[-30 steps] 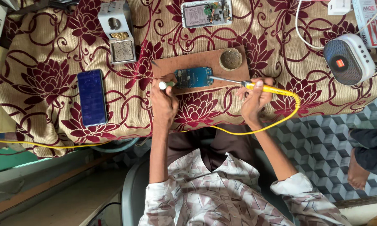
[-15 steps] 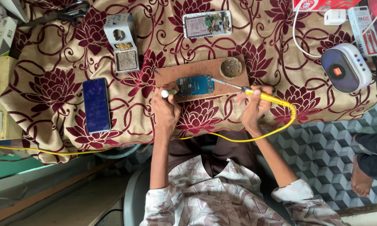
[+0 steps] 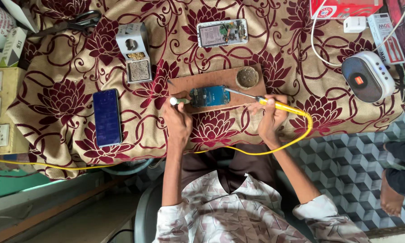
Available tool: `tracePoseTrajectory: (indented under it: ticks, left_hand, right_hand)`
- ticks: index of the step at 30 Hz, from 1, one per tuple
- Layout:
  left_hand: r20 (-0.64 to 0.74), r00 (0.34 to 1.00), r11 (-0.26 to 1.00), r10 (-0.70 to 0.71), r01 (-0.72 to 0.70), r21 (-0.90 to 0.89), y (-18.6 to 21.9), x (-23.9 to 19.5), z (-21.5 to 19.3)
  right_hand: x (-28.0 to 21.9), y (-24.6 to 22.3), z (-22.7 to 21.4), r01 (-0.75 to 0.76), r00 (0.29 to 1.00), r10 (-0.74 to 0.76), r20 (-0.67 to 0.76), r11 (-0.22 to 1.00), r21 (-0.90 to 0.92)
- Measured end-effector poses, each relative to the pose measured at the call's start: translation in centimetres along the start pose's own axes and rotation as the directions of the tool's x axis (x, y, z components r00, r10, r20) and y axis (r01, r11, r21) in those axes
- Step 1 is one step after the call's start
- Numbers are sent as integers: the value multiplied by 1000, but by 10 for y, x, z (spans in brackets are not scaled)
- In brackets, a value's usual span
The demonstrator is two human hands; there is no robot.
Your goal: The person uses a soldering iron and a small tube to apply flux or solder to a blue circuit board placed on a wooden board. They repeatedly touch the iron to various points on the board while holding the tube in the other hand.
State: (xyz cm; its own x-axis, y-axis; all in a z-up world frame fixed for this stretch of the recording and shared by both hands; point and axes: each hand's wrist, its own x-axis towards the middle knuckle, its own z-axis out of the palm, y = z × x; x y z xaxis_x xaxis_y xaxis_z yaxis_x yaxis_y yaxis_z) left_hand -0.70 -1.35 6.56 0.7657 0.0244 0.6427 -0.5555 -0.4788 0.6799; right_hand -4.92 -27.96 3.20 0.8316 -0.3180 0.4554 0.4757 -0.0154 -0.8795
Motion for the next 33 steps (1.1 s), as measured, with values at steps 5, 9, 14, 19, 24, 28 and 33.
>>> tracePoseTrajectory:
  ticks: [5, 9, 14, 19, 24, 28, 33]
  left_hand:
    - [4, 1000, 994, -10, 10, 110, 2, -4, -3]
    - [32, 996, 997, -82, 82, 17, -4, -6, 0]
    - [-21, 1000, 971, 1, 4, 240, -13, -13, 2]
    - [39, 999, 985, -28, 21, 169, -8, -7, 1]
    - [20, 1000, 997, -1, -1, 80, 3, -2, -2]
    - [1, 1000, 997, -5, 5, 72, 6, 3, -4]
    - [-14, 1000, 999, 7, -7, 33, 5, 3, -5]
  right_hand:
    - [-4, 4, 0, -6, 981, 15, -195, 999, 47]
    - [-4, 7, -2, 18, 983, -22, -183, 1000, -22]
    - [-5, 6, 0, 7, 981, -16, -194, 999, -47]
    - [-2, 1, 0, -29, 987, 27, -158, 1000, -11]
    - [1, 0, 2, -21, 984, 43, -175, 992, 126]
    - [11, -3, 6, -94, 976, 145, -163, 953, 287]
    - [12, -1, 12, -89, 996, 94, -8, 962, 258]
